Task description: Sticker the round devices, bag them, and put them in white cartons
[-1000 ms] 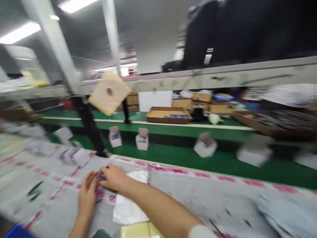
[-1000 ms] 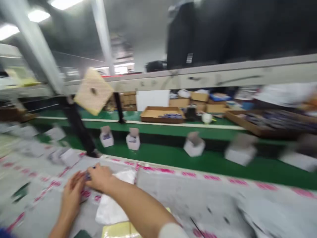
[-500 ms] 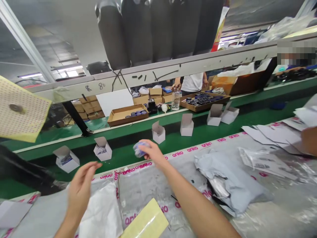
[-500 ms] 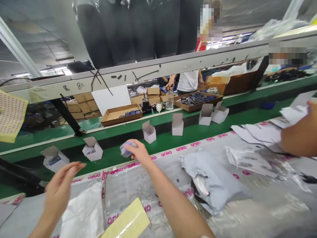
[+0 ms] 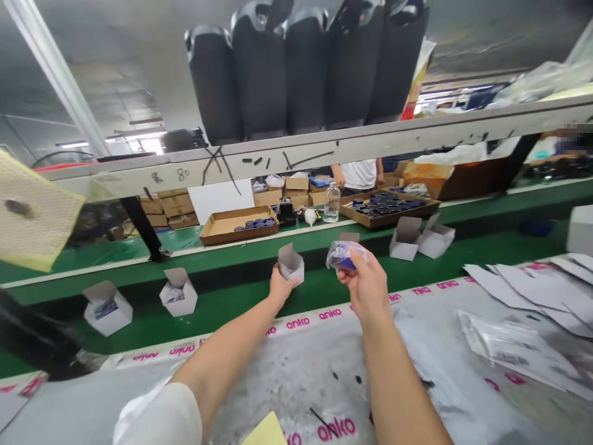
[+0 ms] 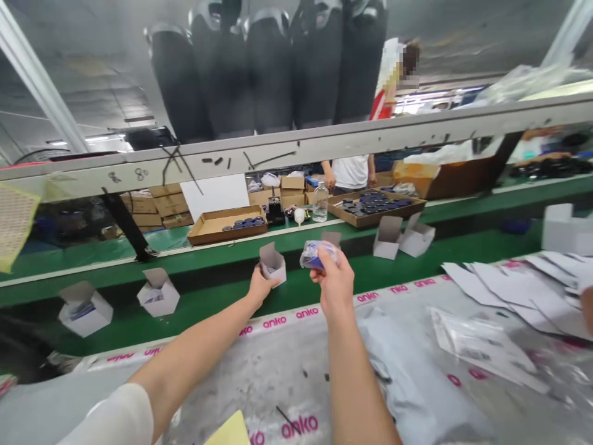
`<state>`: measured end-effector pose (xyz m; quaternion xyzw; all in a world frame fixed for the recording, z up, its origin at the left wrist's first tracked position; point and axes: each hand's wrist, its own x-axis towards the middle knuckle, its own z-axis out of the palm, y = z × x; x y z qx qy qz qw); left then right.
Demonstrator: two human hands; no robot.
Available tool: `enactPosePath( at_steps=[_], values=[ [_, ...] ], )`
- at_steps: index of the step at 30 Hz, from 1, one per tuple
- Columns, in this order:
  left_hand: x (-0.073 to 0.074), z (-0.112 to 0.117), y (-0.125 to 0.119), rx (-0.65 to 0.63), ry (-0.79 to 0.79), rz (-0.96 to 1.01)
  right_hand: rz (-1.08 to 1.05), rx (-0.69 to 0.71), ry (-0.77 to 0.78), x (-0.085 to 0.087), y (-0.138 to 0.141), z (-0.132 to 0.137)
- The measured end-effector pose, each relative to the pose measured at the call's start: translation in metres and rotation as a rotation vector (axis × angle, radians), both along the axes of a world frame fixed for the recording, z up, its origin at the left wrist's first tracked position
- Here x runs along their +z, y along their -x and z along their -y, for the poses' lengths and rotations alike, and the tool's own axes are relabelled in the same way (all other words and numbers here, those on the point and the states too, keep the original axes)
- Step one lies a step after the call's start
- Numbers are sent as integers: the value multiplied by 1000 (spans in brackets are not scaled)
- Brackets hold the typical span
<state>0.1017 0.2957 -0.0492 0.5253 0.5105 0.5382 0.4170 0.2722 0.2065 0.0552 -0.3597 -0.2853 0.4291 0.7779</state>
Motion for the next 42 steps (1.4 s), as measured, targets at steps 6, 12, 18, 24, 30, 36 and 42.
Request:
enactPosePath(
  at_steps=[6,12,18,24,30,36,42],
  values=[
    [6,20,55,-160,-71,-47,62,-54,-41,11,-4,-3],
    [13,52,124,-194,-44,-84,341,112,-211,9,39,-3],
    [-9,52,149,-191,-69,-19,645,207,-256,-24,117,-6],
    [-25,48,156,-175,-89,9,1083,269,-355,-58,150,-42],
    [-31,45,162,-158,-96,32,1652,305,-418,-42,159,-53],
    [-28,41,166,-154,-78,37,2010,238,-395,-30,171,-44],
    [-26,42,163,-95,-73,80,2051,233,-465,-34,167,-30]
  ],
)
